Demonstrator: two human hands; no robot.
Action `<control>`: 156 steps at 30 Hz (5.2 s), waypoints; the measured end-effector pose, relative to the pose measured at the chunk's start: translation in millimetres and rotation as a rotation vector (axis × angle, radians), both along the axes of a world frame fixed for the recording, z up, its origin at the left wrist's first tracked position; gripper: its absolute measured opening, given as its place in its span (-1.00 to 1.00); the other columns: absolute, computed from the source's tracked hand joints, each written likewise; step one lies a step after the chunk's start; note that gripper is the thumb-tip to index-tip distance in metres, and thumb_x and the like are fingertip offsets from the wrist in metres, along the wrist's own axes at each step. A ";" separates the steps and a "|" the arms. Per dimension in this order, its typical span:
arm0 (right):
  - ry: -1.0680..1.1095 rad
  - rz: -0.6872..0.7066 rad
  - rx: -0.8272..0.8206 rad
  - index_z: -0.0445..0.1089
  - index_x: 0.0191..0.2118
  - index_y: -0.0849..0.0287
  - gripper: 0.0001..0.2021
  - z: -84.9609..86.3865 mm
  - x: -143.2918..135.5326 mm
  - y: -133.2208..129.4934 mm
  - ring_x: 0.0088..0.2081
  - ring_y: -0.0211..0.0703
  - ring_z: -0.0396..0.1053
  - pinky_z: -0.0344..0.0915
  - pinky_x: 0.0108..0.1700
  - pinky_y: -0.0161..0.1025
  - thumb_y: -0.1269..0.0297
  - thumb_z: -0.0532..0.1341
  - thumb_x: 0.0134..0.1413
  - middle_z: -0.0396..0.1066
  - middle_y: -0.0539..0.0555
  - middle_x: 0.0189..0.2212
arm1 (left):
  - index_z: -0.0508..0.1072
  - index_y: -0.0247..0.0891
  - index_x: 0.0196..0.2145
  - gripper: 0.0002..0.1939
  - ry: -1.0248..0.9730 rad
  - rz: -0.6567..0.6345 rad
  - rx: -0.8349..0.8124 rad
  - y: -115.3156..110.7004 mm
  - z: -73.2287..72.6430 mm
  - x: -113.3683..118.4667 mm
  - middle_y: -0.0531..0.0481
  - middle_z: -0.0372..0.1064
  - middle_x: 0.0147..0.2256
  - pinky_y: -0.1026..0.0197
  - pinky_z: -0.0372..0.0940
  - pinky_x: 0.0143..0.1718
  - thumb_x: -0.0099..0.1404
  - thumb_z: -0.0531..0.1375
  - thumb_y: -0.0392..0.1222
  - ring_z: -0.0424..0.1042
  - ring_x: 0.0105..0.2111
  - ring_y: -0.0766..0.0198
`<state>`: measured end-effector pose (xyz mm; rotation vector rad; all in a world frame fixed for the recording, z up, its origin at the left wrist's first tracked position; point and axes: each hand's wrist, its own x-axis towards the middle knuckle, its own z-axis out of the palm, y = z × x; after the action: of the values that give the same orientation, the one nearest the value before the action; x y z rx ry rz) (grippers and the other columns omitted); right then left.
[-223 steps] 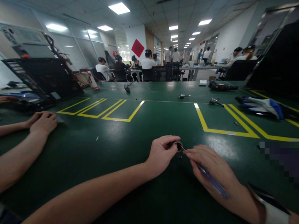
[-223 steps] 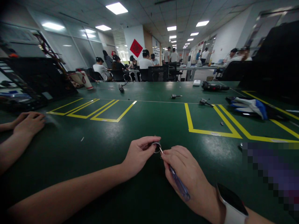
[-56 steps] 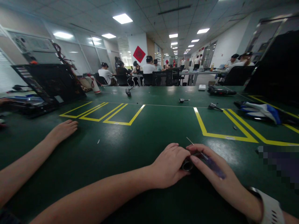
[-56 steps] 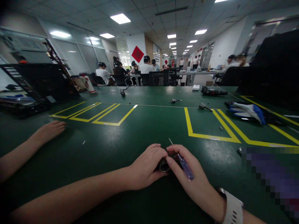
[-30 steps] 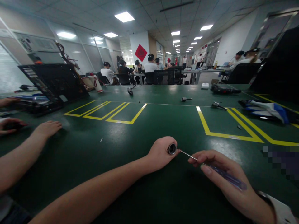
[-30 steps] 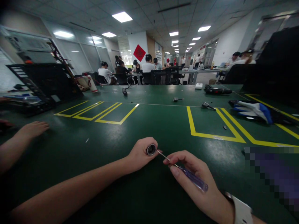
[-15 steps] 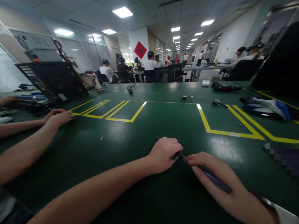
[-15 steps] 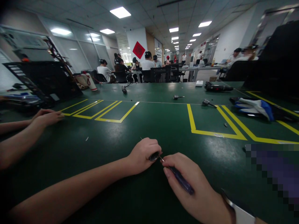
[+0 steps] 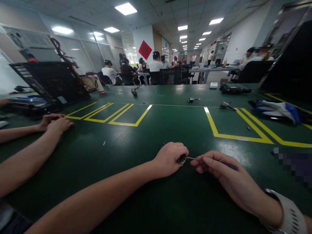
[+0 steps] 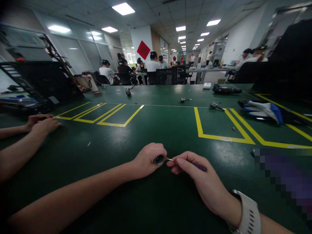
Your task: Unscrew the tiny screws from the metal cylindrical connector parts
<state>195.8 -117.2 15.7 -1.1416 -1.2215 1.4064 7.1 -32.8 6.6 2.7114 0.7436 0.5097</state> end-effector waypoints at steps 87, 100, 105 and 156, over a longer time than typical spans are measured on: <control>-0.148 -0.072 0.111 0.48 -0.21 0.03 -0.80 -5.8 8.7 1.2 -0.11 -0.06 0.38 0.29 -0.06 -0.09 0.13 0.19 0.09 0.48 0.04 -0.20 | 0.36 -0.28 -0.29 -0.80 -0.135 0.035 -0.208 14.9 3.3 -8.2 0.01 0.33 -0.31 0.23 0.22 -0.27 0.13 0.24 -0.17 0.31 -0.30 0.29; -0.854 0.021 0.920 0.31 0.00 0.08 -0.68 -3.4 -3.9 -13.1 0.00 -0.12 0.30 0.35 -0.04 -0.12 0.44 0.13 0.12 0.42 0.09 -0.07 | 0.31 -0.26 -0.43 -0.92 -0.109 0.076 -0.021 7.5 -6.1 -3.4 0.09 0.34 -0.48 0.27 0.14 -0.37 0.14 0.16 -0.23 0.30 -0.48 0.36; -0.856 0.034 0.893 0.37 0.00 0.04 -0.66 3.4 -7.5 -14.7 -0.03 -0.05 0.33 0.33 -0.04 -0.06 0.44 0.14 0.10 0.46 0.08 -0.10 | 0.32 -0.26 -0.43 -0.98 -0.009 0.052 0.067 4.7 -4.2 -1.7 0.07 0.36 -0.47 0.25 0.12 -0.36 0.14 0.13 -0.28 0.32 -0.44 0.32; 0.017 -0.033 -0.092 0.56 -0.35 0.11 -0.80 10.2 1.1 8.6 -0.15 -0.01 0.44 0.27 0.00 -0.05 0.13 0.31 -0.08 0.55 0.10 -0.28 | 0.33 -0.27 -0.39 -0.93 0.145 0.018 0.207 -0.1 3.1 -1.6 0.04 0.29 -0.44 0.22 0.03 -0.37 0.21 0.06 -0.34 0.24 -0.39 0.29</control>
<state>196.9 -108.6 25.9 -1.2046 -1.1305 1.4570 5.4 -32.9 9.7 2.9629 0.7927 0.4181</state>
